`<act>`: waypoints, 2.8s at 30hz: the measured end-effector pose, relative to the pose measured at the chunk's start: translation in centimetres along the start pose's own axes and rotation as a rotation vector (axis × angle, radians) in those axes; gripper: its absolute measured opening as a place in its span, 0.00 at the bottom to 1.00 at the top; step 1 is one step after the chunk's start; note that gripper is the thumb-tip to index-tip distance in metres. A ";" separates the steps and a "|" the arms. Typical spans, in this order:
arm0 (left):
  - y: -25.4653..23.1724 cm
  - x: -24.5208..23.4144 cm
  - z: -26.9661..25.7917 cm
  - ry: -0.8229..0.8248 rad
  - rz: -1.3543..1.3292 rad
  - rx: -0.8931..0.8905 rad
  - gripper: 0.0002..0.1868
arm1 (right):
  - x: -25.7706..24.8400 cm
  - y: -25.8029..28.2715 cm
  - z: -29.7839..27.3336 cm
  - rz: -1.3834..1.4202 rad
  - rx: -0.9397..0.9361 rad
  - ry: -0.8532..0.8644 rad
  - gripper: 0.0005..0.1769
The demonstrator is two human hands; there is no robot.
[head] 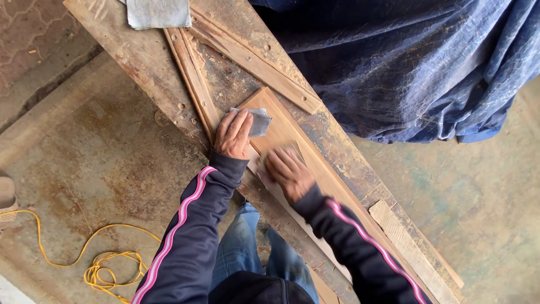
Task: Sanding a wooden board by hand using a piece of sandpaper.
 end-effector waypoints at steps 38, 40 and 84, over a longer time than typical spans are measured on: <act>0.5 0.5 0.2 -0.018 0.044 0.024 0.22 | -0.1 0.9 -10.8 0.067 -0.005 0.004 0.26; 0.3 0.4 -0.1 -0.015 0.049 0.034 0.22 | 0.2 0.8 -9.2 0.061 0.017 0.015 0.25; -0.2 -0.3 0.5 -0.010 0.026 0.025 0.24 | 0.4 -0.5 -4.8 0.028 -0.028 0.055 0.28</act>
Point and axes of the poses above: each hand's wrist, its own z-axis towards the middle knuckle, its own x-axis out of the palm, y = z × x, the point moved 8 cm from there along z, towards the middle knuckle, and after that the axes turned 8 degrees about y, right-handed, at the moved point
